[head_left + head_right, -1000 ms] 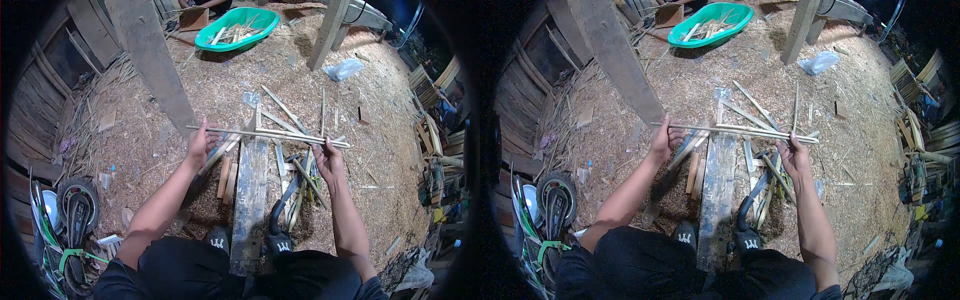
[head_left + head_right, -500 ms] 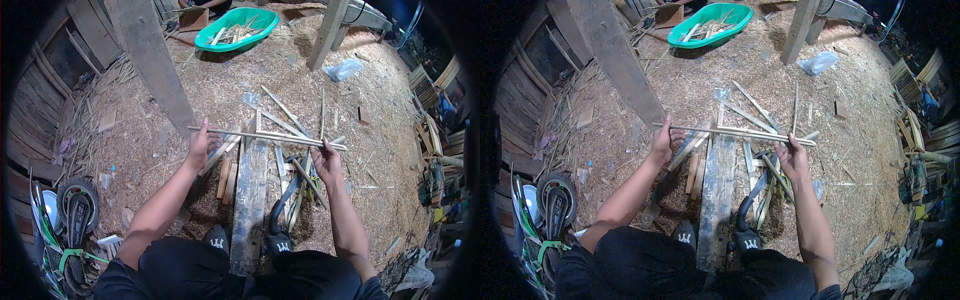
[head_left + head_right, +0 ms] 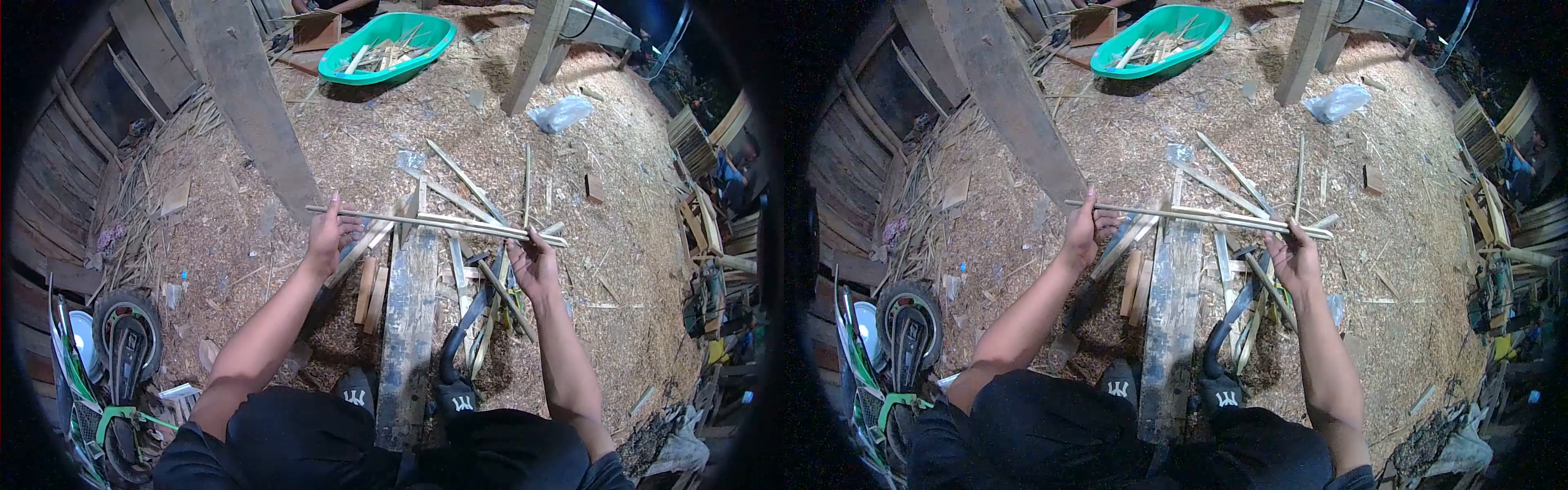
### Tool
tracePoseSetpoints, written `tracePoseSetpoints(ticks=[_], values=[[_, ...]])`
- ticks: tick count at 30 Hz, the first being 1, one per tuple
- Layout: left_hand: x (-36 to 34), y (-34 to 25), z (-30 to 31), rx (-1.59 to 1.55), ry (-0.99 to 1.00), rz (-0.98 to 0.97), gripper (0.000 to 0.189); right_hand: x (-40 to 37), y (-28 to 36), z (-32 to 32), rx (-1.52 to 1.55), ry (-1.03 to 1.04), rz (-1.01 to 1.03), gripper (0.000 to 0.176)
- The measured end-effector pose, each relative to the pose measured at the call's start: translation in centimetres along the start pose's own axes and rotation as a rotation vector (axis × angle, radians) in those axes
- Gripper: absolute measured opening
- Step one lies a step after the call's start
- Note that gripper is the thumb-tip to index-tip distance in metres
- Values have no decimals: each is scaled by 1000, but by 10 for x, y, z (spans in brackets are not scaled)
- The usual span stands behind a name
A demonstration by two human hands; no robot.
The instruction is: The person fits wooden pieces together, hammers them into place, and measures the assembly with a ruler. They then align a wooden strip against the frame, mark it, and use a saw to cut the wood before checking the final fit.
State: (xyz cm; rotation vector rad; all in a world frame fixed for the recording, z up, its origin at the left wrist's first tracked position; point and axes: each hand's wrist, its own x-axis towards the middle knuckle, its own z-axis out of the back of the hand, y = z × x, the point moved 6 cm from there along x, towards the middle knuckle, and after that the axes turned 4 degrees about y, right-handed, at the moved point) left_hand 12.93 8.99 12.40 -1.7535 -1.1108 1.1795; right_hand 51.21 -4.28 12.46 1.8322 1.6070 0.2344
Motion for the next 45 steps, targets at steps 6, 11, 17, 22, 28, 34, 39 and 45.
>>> tracePoseSetpoints(ticks=[6,11,17,22,28,34,39,45], values=[[1,2,1,-3,-4,3,54,-1,0,2,4,-20,10,27],[1,3,1,-4,-4,16,55,1,0,5,1,0,-3,25],[-5,-2,-3,8,-5,-15,55,1,-1,3,10,19,-5,26],[-5,-2,-1,8,-6,-16,55,-1,-1,1,18,15,-19,26],[-4,-1,0,7,-22,-15,54,-2,-1,0,13,14,-12,27],[-4,-1,0,3,-8,-15,54,-1,-1,0,8,10,-18,27],[-2,0,1,4,-14,-16,55,-2,-1,-1,-6,11,-15,26],[-3,-1,-1,7,-28,-10,55,-2,-1,0,-13,8,4,23]])
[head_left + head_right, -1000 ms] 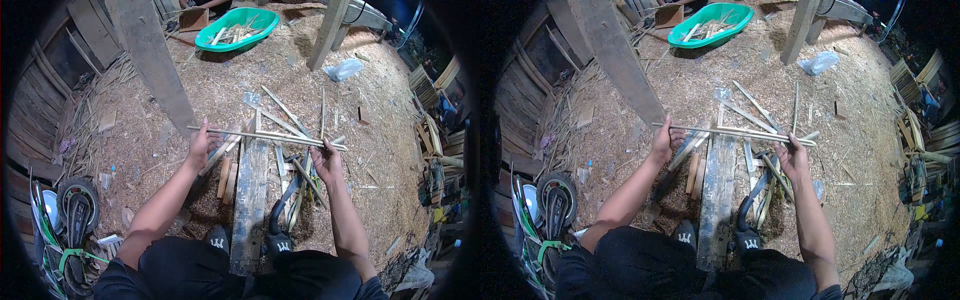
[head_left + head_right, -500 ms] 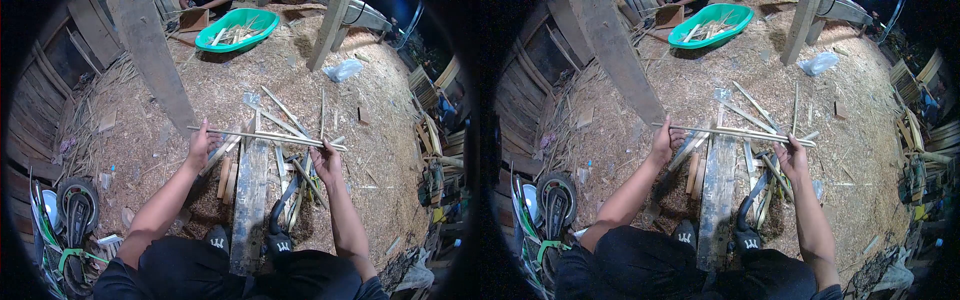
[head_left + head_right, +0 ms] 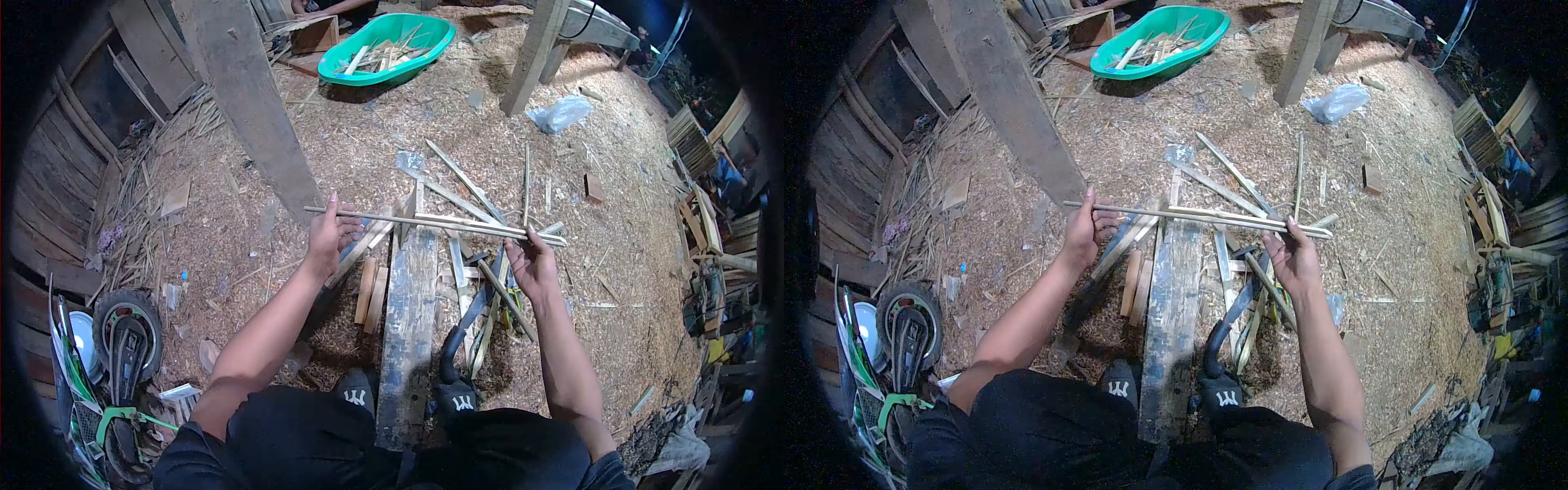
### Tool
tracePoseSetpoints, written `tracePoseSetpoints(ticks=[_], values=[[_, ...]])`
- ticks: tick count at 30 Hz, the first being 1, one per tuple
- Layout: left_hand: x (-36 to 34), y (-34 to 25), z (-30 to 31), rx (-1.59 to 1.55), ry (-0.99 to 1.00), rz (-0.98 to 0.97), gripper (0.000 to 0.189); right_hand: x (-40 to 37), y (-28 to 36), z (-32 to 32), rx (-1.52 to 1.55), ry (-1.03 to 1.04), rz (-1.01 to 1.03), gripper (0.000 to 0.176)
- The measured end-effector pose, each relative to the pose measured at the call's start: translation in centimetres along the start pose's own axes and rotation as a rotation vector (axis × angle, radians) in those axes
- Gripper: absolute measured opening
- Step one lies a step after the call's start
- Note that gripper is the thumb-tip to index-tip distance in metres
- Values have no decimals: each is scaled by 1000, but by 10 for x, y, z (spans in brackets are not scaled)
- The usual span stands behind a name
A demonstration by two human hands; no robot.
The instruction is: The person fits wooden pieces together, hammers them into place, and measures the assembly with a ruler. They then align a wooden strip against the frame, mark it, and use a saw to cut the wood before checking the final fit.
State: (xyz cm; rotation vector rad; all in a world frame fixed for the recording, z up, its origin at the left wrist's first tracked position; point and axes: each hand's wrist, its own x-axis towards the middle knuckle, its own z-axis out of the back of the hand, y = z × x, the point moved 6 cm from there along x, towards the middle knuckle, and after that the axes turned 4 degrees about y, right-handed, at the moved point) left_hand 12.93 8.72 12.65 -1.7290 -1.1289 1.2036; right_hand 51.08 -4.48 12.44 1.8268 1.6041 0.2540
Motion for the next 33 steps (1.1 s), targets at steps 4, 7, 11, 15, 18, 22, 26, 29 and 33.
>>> tracePoseSetpoints(ticks=[4,7,11,15,18,22,26,29,33], values=[[-1,1,0,-19,-13,0,54,0,-3,0,35,44,17,23],[0,0,-2,-27,-16,-11,56,1,-3,0,37,63,51,29],[-1,4,-8,-27,18,18,59,-1,-3,-7,72,106,60,34],[-2,6,-14,-5,35,28,63,-2,-3,-12,38,138,60,33],[-4,5,-17,10,37,55,61,-1,-3,-9,8,129,65,35],[-1,10,-14,-8,53,70,59,-3,-1,-9,-117,126,70,37],[0,10,-12,0,45,58,66,-6,-1,-15,-214,61,54,36],[-3,13,-11,8,33,139,62,-5,-1,-17,-188,67,87,37],[-5,15,-10,19,58,161,61,0,-2,-12,-99,52,64,37]])
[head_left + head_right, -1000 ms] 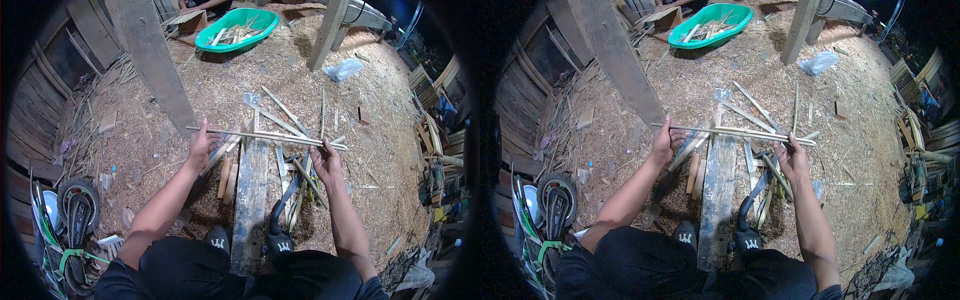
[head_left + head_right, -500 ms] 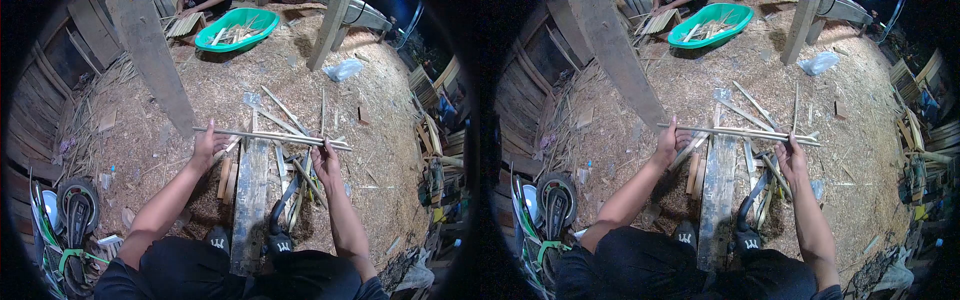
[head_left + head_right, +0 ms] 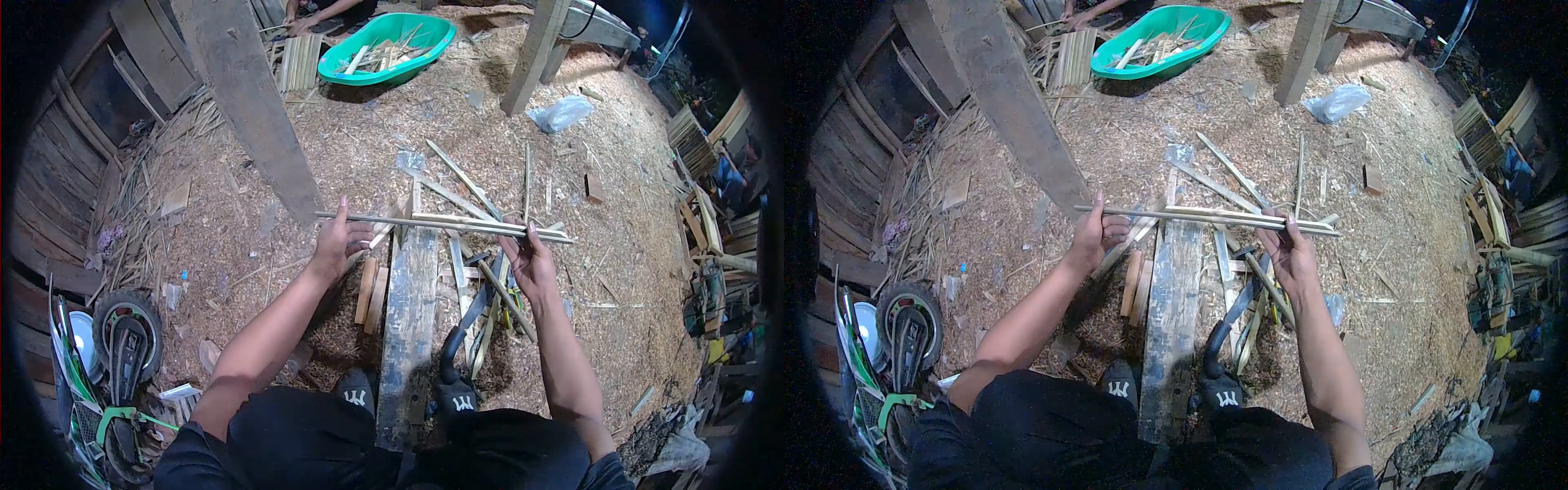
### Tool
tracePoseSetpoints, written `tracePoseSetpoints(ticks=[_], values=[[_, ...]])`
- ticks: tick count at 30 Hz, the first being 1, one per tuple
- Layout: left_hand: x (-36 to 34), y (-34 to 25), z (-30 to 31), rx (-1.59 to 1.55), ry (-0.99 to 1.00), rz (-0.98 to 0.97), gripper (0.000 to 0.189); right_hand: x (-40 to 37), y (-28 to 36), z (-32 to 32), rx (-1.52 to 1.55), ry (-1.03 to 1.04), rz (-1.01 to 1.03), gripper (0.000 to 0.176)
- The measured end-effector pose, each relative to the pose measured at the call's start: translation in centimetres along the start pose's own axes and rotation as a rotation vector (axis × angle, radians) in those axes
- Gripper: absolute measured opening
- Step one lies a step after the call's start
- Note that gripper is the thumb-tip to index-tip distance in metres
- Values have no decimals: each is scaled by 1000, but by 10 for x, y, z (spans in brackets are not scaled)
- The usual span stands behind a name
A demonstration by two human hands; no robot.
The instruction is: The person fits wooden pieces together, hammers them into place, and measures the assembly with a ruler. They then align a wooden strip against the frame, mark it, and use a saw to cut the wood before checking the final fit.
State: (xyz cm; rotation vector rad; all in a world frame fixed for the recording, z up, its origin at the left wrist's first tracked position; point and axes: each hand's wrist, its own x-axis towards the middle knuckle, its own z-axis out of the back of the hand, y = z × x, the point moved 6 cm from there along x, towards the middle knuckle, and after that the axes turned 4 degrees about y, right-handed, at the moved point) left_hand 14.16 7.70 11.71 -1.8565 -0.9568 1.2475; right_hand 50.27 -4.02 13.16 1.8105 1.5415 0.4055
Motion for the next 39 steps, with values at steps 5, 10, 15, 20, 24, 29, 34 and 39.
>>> tracePoseSetpoints(ticks=[5,10,15,20,24,29,34,39], values=[[4,1,-1,38,25,-29,52,6,-4,19,-41,-187,-60,34],[6,1,-5,34,102,-51,42,1,-4,23,-42,-324,-64,31],[6,-8,-3,-84,117,-115,39,9,-8,27,2,-154,-26,29],[5,-10,2,-113,169,-177,37,12,-23,34,121,-55,1,32],[24,33,26,1,186,26,38,9,-54,56,110,-139,-132,33],[22,84,48,-14,40,318,31,1,-81,87,84,-242,-283,33],[31,112,77,-133,-96,350,30,-2,-92,110,-82,-469,-394,29],[42,137,114,-183,-272,401,24,-2,-104,153,-103,-592,-287,30]])
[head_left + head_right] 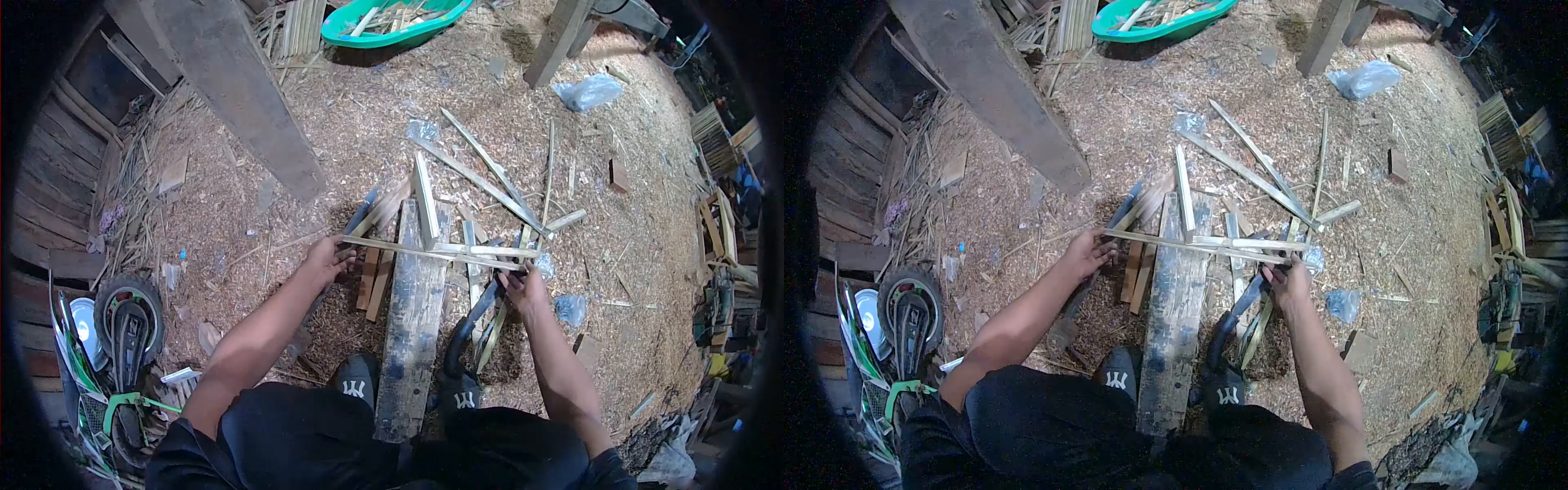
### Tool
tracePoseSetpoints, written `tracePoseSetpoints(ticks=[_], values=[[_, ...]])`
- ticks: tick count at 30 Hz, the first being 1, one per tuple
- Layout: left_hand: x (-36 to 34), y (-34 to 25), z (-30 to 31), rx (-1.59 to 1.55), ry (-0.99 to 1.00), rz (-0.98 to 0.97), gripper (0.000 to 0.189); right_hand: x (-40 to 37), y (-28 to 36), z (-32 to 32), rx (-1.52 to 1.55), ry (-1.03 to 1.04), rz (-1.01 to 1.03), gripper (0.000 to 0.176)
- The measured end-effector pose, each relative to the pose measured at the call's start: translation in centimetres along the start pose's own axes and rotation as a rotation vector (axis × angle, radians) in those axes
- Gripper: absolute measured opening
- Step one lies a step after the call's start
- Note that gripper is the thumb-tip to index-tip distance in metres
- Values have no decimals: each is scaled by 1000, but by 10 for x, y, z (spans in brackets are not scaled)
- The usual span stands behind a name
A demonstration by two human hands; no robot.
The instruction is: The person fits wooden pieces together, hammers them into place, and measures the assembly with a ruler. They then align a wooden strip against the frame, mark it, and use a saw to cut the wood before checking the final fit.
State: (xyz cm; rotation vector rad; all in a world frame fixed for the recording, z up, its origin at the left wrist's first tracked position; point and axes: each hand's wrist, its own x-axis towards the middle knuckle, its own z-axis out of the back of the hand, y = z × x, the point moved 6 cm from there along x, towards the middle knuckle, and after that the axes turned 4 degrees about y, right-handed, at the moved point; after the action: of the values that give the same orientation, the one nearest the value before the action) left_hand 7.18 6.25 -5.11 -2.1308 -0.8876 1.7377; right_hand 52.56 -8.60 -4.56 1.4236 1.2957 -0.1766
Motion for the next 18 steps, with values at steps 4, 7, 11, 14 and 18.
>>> tracePoseSetpoints(ticks=[4,7,11,14,18], values=[[2,-14,7,151,-53,-110,22,-23,14,0,-133,-71,74,38],[1,-20,7,306,-187,-281,24,-22,19,4,-231,-124,93,41],[-30,-55,-29,1087,-74,-836,43,-27,53,6,-1082,-347,633,30],[-55,-54,-59,1442,193,-1130,48,-61,61,-50,-1414,-17,1006,20],[-55,-61,-70,1507,267,-1110,50,-56,54,-81,-1528,163,1108,28]])
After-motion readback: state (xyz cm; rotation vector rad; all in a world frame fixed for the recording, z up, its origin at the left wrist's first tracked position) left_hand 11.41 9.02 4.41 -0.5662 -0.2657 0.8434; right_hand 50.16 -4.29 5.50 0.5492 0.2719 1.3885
